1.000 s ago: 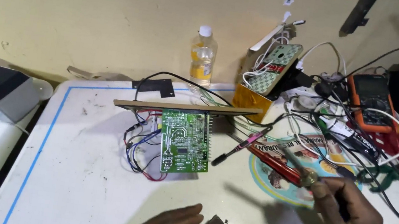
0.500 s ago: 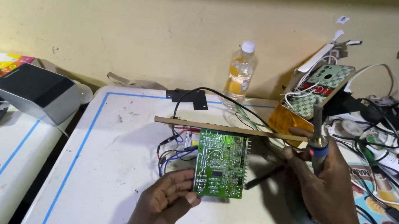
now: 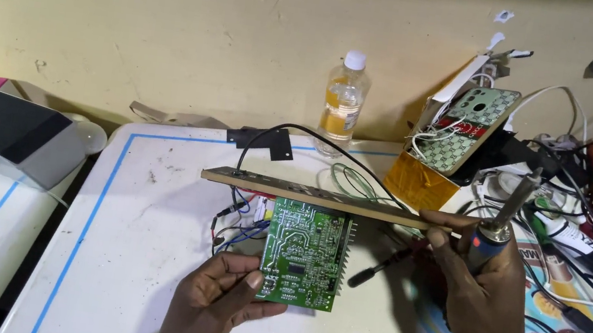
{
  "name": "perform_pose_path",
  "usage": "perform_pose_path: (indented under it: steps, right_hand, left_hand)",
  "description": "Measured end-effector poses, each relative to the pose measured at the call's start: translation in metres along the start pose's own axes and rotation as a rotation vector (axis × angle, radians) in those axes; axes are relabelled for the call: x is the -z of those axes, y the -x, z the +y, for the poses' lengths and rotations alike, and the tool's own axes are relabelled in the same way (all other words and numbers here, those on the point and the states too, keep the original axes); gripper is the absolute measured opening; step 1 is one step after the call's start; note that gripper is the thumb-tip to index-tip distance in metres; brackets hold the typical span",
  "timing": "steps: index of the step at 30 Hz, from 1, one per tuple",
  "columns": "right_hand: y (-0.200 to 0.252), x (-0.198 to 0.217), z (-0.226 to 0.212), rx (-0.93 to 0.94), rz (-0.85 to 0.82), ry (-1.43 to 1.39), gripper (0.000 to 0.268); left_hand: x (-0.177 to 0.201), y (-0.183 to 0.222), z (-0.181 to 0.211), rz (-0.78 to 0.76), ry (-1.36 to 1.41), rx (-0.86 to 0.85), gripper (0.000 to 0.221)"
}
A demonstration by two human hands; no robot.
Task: Soldering and desoldering electronic components on a circuit board using a soldering iron at a repair workbench.
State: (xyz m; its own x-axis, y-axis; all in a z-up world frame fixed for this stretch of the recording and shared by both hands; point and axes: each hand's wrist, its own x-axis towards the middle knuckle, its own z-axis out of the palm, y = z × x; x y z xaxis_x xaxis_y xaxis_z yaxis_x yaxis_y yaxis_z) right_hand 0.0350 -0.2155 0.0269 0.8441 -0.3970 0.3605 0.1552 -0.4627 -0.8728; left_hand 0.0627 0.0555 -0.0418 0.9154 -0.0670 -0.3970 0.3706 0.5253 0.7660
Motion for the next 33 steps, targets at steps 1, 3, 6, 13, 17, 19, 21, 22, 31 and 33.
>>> perform_pose_path:
  steps: [1,3,6,13,17,19,21,22,31,33]
  right_hand:
    - [0.0,0.0,0.001,0.008,-0.011,-0.035,0.023]
    - [0.0,-0.002,-0.004,-0.029,-0.001,-0.089,0.024]
    - [0.0,-0.005,-0.009,-0.143,0.028,-0.224,0.028]
    - [0.002,-0.012,-0.011,-0.296,0.045,-0.4,0.032]
    - [0.004,-0.014,-0.004,-0.267,0.045,-0.344,0.035]
    - [0.005,-0.015,-0.003,-0.349,0.074,-0.338,0.042]
    - [0.002,-0.016,0.0,-0.379,0.066,-0.336,0.043]
    - [0.002,-0.017,0.001,-0.409,0.055,-0.335,0.045]
    - [-0.006,-0.027,0.01,-0.312,0.015,-0.195,0.046]
    - [-0.006,-0.028,0.019,-0.319,0.026,-0.17,0.037]
  left_hand:
    - [-0.002,0.002,0.001,0.019,0.015,0.004,0.02]
    - [-0.002,0.005,0.005,0.018,0.034,-0.007,0.022]
    - [-0.009,0.012,0.016,0.033,0.079,-0.015,0.027]
    - [-0.013,0.023,0.019,0.081,0.145,-0.014,0.028]
    - [-0.026,0.035,0.04,0.11,0.19,0.025,0.026]
    - [-0.04,0.047,0.062,0.081,0.194,-0.015,0.06]
    - [-0.039,0.042,0.072,-0.099,0.134,-0.146,0.061]
    - [-0.039,0.039,0.077,-0.284,0.074,-0.267,0.063]
    - [-0.062,0.002,0.117,-0.369,-0.549,-0.505,0.032]
    - [-0.061,-0.004,0.122,-0.375,-0.686,-0.657,0.028]
